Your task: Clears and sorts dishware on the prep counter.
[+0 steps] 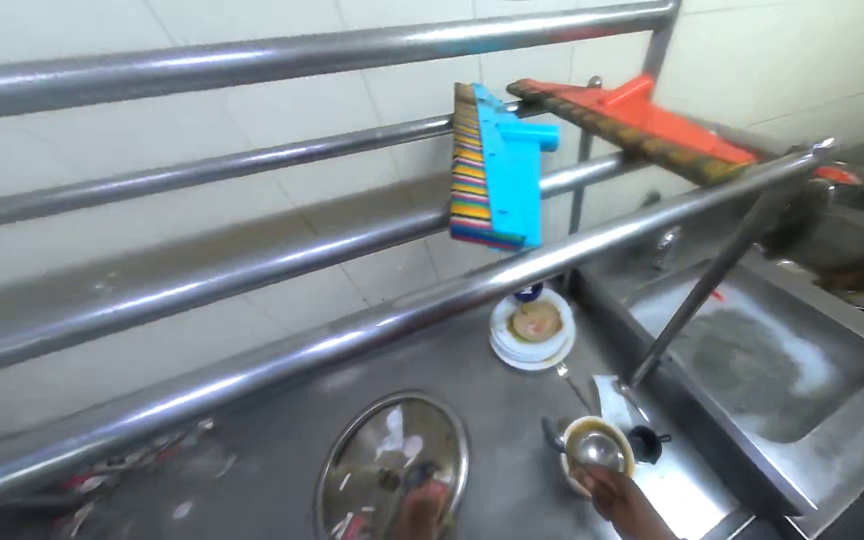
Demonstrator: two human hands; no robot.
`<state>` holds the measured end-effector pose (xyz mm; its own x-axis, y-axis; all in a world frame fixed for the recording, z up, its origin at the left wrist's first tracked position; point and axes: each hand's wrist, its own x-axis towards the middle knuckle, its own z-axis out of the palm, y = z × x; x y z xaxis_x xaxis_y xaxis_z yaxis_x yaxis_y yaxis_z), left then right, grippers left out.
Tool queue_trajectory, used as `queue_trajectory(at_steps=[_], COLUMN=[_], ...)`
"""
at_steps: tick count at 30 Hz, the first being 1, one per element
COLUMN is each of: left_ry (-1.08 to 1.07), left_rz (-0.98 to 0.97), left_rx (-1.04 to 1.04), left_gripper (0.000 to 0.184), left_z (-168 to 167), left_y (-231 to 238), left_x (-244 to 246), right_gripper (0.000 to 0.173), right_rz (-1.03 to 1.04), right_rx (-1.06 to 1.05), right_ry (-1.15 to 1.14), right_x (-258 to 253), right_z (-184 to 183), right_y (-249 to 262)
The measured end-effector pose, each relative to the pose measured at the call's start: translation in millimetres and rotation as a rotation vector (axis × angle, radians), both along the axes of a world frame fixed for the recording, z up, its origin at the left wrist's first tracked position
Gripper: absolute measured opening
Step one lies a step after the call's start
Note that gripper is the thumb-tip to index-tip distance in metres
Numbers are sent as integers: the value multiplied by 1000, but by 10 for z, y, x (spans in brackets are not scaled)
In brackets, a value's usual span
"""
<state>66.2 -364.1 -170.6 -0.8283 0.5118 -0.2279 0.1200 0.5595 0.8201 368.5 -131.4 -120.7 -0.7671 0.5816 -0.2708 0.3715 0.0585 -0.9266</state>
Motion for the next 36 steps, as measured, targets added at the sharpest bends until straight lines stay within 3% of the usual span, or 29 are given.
queue_trajectory(at_steps=[4,6,11,17,22,29,36], left_ry=[-441,-532,-552,-502,-490,-311,-354], left_rz=[-93,-134,35,199,254,236,269], left_rx=[234,283,386,320,249,57,198], left_gripper=[37,40,50,43,40,39,39], left_z=[-19,42,107,52,71,41,121], left_y=[1867,2607,3716,4144,4218,4283,4320], left_x=[248,380,558,508,430,262,204], right_gripper=[34,35,35,34,33,32,32], right_rz=[-80,-103,-184,-222,-225,-268,-313], right_rx=[36,62,62,-3,-25,-19,-27], right_ry=[-2,-13,6,26,33,73,57], right_x=[267,397,739,844,762,738,761], right_z=[14,16,-19,-185,-218,-192,-164], right_y=[227,346,537,711,841,839,727])
